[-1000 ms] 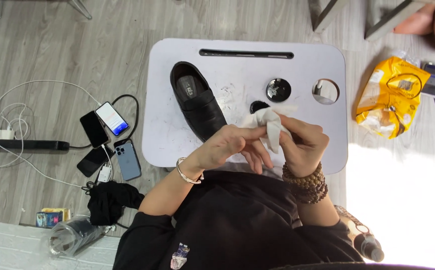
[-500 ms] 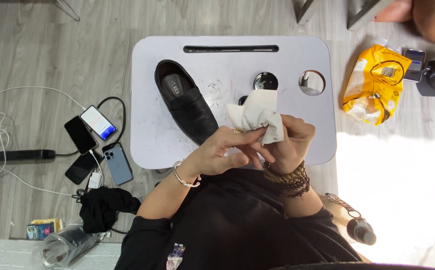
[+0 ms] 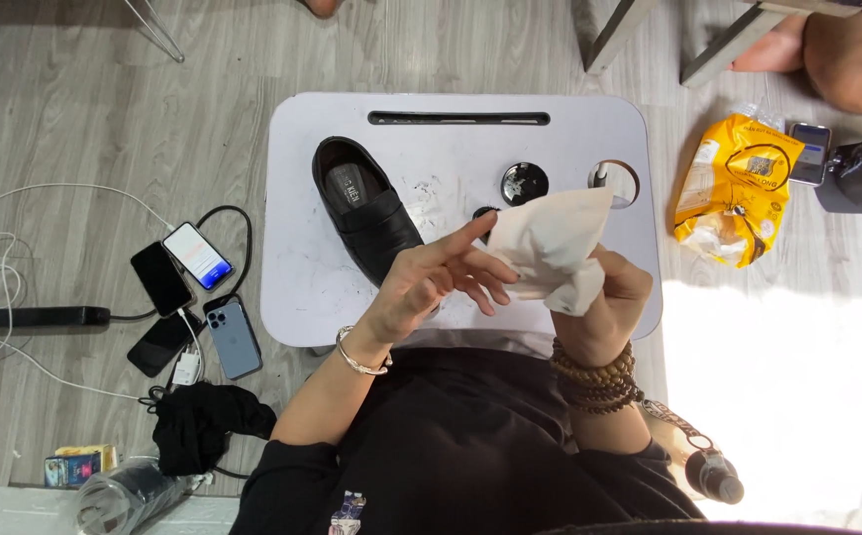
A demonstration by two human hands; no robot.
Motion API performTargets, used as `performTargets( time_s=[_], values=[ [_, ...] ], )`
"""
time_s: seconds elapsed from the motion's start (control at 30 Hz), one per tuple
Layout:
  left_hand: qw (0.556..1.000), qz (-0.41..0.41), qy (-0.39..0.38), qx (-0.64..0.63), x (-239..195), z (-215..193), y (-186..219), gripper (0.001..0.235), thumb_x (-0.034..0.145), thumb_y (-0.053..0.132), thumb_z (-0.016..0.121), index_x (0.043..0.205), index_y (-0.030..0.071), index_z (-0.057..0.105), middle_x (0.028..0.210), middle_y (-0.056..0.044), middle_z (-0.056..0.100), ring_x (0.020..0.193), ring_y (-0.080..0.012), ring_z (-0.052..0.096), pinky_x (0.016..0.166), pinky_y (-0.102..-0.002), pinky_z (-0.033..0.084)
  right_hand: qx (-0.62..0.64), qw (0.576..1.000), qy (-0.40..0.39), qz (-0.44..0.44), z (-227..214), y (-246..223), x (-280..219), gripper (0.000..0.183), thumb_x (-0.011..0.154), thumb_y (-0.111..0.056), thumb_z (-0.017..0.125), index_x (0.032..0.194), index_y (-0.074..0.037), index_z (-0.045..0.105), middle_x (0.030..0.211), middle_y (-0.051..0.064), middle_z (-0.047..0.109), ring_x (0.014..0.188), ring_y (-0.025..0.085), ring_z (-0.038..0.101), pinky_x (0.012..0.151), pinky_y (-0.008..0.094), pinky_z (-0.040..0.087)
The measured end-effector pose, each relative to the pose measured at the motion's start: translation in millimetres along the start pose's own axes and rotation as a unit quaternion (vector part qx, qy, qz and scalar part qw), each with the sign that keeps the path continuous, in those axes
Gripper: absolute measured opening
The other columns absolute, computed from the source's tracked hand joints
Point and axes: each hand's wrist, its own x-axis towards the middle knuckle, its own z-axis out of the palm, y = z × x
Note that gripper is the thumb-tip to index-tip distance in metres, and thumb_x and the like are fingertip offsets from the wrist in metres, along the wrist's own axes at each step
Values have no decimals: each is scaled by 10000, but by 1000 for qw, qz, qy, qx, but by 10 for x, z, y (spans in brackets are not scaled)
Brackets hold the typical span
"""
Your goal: The person sits at a white table and uses a white wipe to clean a black leather shoe. They repeatedly fold and unfold the wipe while wiping the shoe's surface. A shoe brush and a small container of polish are also visible on the table.
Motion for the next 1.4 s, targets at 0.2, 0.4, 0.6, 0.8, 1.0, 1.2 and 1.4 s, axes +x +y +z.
performTargets(
  time_s=[0.2,0.4,0.6,0.8,1.0,1.2,1.4],
  values=[
    [997,37,66,-22,11,74,-32,558,735,-75,568,1240,-53,331,816,-183,550,747,-250,596,596,-329,551,-90,993,-64,-35,318,-175,18,133,689,10,602,771,95,539,706,218,540,629,212,537,568,318,457],
    [992,52,110,39,17,135,1,491,750,-88,559,1209,-35,393,774,-163,576,758,-204,594,599,-284,552,-172,974,-116,-90,521,-291,58,134,633,47,646,723,105,565,616,182,512,560,207,459,541,302,417],
    [988,63,135,37,40,206,79,461,760,-78,553,1195,-38,405,768,-174,586,751,-202,590,630,-297,551,-162,980,-88,-77,446,-251,-25,95,641,32,612,710,93,591,611,160,517,538,155,458,533,261,415],
    [988,70,135,18,74,214,58,485,751,-80,567,1198,-61,382,771,-165,577,770,-189,580,638,-293,550,-185,976,-73,-92,336,-175,-95,157,702,-65,557,702,78,619,607,145,543,562,130,506,550,244,431],
    [976,102,167,96,95,314,159,452,742,-58,602,1168,-42,452,753,-114,593,718,-134,571,596,-249,529,-201,969,-90,-108,368,-143,-28,79,727,35,596,699,102,567,596,177,560,569,141,511,562,285,438],
    [946,16,143,291,22,312,370,429,763,-8,609,1152,116,476,867,-20,616,718,-87,601,683,-168,543,-409,901,-130,-68,690,-477,15,156,700,83,619,845,112,570,729,156,560,514,115,404,478,188,309],
    [928,13,119,354,15,247,374,404,771,27,602,1136,149,479,859,-3,620,732,-78,604,704,-177,542,-503,827,-205,-142,677,-487,92,160,695,134,644,848,105,605,760,157,584,509,129,437,461,215,348]
  ],
)
